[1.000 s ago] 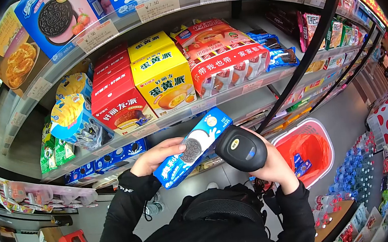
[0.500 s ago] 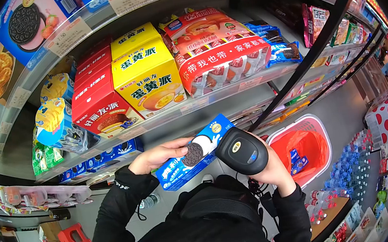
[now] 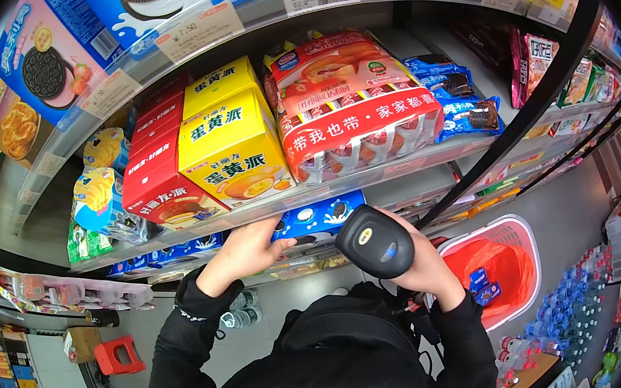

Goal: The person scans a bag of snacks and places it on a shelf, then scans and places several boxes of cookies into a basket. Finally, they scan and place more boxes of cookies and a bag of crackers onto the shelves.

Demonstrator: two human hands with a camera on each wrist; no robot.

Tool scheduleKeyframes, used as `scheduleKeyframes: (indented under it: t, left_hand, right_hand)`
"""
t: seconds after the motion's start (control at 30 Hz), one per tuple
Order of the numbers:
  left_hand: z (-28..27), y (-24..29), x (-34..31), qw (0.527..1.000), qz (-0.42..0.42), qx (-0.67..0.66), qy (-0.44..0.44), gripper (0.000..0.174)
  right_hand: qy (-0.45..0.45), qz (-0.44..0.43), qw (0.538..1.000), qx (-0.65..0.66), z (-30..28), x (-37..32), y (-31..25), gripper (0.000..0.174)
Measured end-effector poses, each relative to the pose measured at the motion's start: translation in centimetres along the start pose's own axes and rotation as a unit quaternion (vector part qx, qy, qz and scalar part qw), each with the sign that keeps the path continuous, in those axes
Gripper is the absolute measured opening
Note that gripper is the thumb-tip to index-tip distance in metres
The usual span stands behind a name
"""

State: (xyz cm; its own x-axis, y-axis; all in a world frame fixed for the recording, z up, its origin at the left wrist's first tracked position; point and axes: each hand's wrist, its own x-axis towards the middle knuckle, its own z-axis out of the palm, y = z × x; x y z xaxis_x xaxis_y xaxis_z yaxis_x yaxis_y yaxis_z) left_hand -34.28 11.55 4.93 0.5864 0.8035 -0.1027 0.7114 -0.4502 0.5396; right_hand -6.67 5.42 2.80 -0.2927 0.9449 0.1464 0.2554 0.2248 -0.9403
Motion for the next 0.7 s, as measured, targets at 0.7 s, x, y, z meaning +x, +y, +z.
scheduleKeyframes:
  t: [0.7]
  left_hand:
    - [3.4,-5.2,1.3,0.962,0.027,0.213,0.168,0.048]
  right_hand:
    - [-0.021,-0.076,0.991,-0.105,2.2,5.7,4.5,0.057]
